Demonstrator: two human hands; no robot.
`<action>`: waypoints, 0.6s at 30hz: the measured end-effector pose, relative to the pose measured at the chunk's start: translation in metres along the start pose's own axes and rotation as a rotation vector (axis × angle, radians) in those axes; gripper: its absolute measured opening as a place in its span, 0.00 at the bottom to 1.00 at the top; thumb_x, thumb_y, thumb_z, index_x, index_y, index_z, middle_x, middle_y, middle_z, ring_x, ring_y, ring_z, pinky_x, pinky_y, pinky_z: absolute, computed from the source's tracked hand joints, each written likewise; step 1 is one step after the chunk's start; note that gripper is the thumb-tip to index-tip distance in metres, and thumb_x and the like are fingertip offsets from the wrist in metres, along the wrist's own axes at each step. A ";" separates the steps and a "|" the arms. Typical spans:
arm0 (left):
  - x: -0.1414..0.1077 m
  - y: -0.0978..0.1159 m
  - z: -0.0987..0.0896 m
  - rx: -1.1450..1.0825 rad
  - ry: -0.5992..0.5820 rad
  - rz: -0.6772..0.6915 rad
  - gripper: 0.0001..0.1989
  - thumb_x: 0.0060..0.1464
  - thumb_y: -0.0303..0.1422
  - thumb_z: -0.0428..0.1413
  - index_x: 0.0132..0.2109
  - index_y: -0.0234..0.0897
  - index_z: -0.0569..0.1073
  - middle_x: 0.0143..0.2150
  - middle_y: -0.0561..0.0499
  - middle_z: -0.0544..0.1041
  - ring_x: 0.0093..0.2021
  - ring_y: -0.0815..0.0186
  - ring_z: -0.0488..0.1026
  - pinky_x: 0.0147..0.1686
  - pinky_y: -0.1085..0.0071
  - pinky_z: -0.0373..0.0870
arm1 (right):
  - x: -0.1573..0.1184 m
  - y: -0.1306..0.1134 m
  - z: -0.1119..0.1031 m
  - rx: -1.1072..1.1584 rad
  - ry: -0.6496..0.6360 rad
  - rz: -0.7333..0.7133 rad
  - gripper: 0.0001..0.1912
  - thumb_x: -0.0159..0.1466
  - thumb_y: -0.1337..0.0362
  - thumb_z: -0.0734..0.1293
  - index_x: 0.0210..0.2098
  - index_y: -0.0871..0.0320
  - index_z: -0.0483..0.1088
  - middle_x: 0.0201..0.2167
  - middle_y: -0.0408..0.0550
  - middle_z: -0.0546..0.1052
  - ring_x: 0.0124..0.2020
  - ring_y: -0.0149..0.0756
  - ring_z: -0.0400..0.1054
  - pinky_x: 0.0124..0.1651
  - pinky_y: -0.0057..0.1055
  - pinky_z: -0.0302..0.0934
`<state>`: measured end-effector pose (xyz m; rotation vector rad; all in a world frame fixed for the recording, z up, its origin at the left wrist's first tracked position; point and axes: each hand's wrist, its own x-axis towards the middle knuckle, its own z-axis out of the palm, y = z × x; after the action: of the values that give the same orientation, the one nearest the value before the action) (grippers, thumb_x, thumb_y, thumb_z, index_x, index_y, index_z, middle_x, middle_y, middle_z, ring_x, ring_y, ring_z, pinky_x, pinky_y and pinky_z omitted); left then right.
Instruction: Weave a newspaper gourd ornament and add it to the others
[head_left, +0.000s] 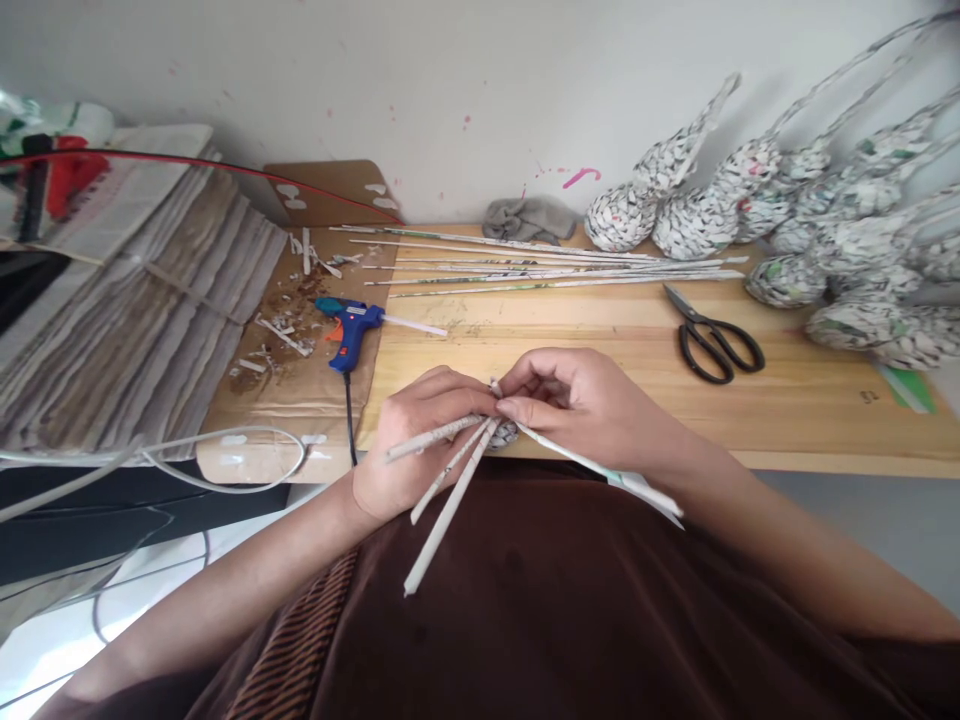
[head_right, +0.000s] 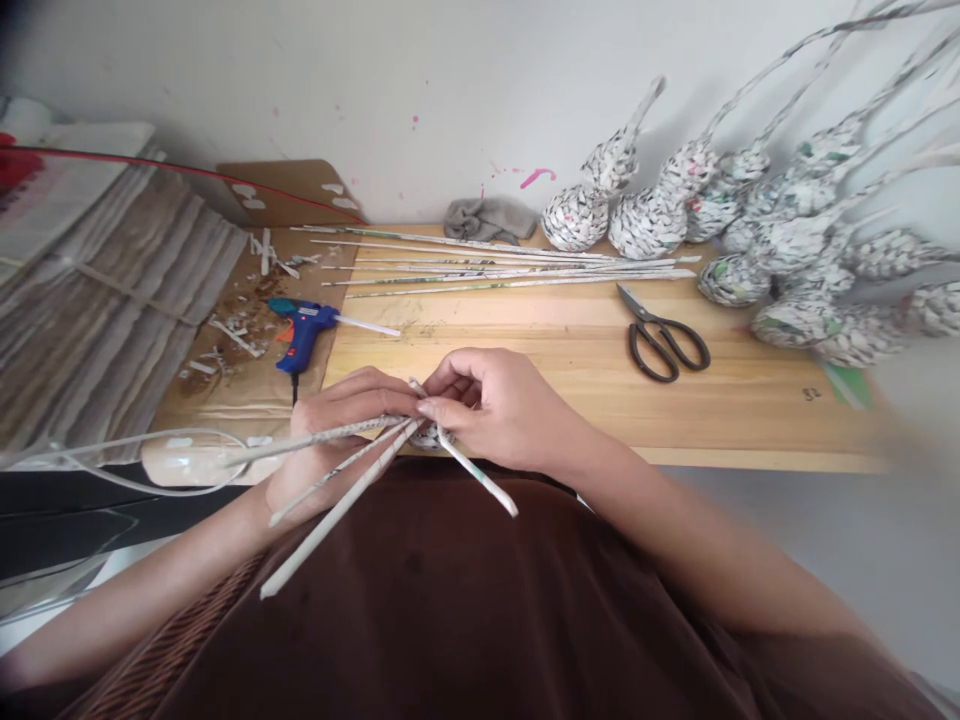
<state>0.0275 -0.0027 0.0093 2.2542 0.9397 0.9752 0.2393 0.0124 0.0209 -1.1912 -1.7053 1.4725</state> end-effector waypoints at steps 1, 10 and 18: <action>-0.001 0.001 0.000 -0.009 0.017 -0.019 0.05 0.61 0.29 0.60 0.43 0.37 0.80 0.41 0.45 0.82 0.42 0.62 0.79 0.44 0.66 0.76 | -0.002 0.002 0.002 0.006 0.015 -0.025 0.04 0.62 0.65 0.70 0.37 0.59 0.76 0.31 0.46 0.81 0.31 0.33 0.74 0.33 0.28 0.66; -0.007 -0.010 0.008 -0.088 0.097 0.035 0.05 0.58 0.28 0.62 0.43 0.38 0.79 0.41 0.46 0.82 0.42 0.61 0.79 0.45 0.65 0.75 | -0.007 0.009 0.015 -0.239 0.144 -0.100 0.05 0.65 0.69 0.66 0.36 0.58 0.74 0.30 0.44 0.80 0.29 0.31 0.73 0.32 0.27 0.63; -0.005 0.002 0.007 -0.008 0.089 -0.043 0.01 0.59 0.29 0.61 0.38 0.37 0.78 0.35 0.48 0.80 0.36 0.63 0.78 0.37 0.67 0.74 | -0.015 0.031 0.026 -0.310 0.310 -0.489 0.06 0.66 0.73 0.65 0.37 0.58 0.71 0.31 0.45 0.77 0.32 0.31 0.70 0.37 0.28 0.64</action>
<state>0.0309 -0.0088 0.0047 2.1905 1.0163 1.0653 0.2312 -0.0125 -0.0130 -0.9893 -1.8707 0.7148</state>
